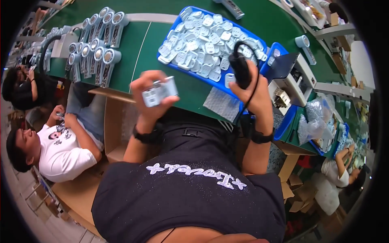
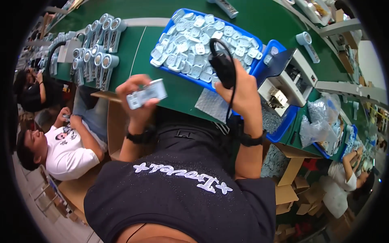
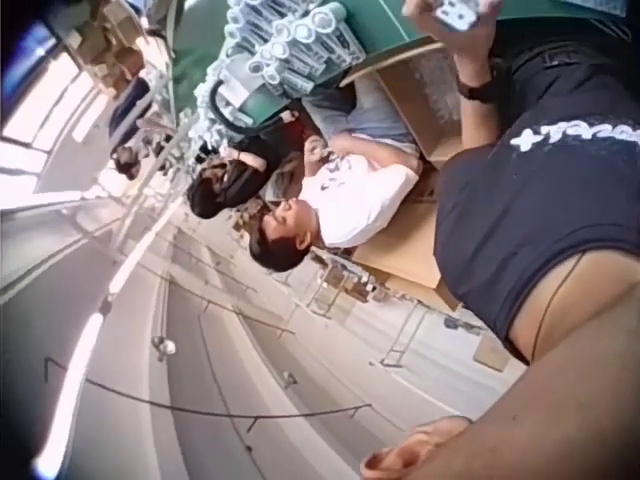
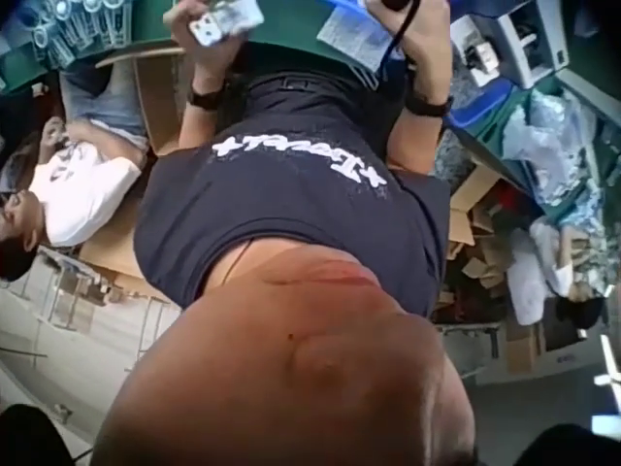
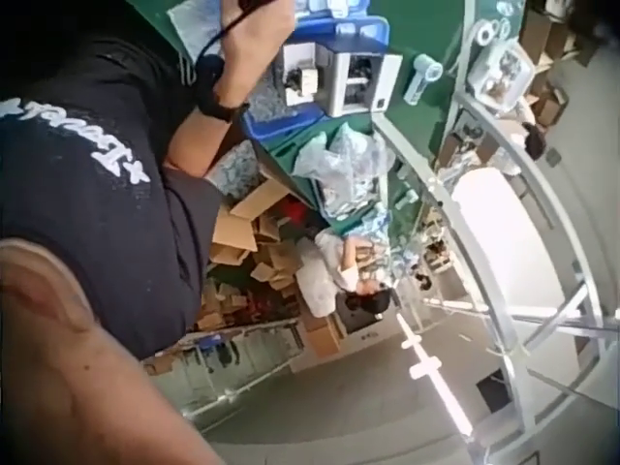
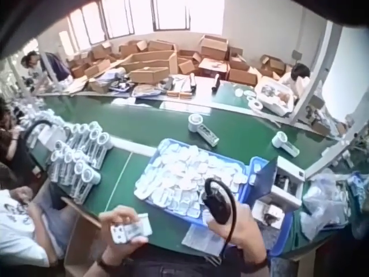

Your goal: The person picks up a white plastic component from a blue tray and uses a power screwdriver to fasten a screw into it. They then set the assembled piece onto the green table surface and repeat the process.

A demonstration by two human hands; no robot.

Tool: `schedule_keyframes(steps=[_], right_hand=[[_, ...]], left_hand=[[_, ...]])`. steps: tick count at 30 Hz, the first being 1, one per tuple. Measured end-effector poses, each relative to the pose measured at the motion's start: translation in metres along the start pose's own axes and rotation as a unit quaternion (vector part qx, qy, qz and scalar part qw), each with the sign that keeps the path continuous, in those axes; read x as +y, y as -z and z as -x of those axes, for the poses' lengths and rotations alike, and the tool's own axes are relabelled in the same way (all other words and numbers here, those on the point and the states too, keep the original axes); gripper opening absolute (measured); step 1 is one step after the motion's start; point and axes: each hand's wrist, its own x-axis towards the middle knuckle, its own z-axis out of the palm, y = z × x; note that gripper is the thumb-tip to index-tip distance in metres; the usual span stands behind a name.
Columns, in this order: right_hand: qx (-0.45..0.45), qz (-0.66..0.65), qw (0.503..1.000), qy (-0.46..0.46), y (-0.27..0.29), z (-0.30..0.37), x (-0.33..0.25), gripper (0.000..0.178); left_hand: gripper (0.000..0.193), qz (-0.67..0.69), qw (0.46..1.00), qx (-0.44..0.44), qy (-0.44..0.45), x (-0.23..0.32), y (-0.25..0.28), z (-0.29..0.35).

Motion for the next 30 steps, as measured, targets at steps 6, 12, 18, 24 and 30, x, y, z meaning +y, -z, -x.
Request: schedule_keyframes(steps=[6, 12, 18, 24, 30], right_hand=[[-0.017, -0.326, 0.939, -0.105, 0.032, 0.053, -0.028, 0.047], [0.045, -0.275, 0.957, -0.082, 0.002, 0.085, 0.005, 0.046], [0.162, -0.214, 0.956, -0.115, 0.003, 0.103, 0.021, 0.045], [0.359, -0.296, 0.874, 0.139, 0.071, 0.074, -0.01, 0.018], [0.422, -0.282, 0.854, 0.116, 0.086, 0.04, 0.028, 0.018]], left_hand=[[0.094, 0.26, 0.922, -0.249, 0.142, 0.01, -0.09, 0.01], [0.072, 0.282, 0.889, -0.357, 0.051, 0.008, -0.14, 0.013], [0.057, 0.206, 0.908, -0.364, 0.013, 0.009, -0.157, 0.025], [0.054, 0.221, 0.925, -0.307, -0.034, 0.014, -0.164, 0.027], [0.05, 0.262, 0.894, -0.363, -0.001, 0.018, -0.16, 0.012]])
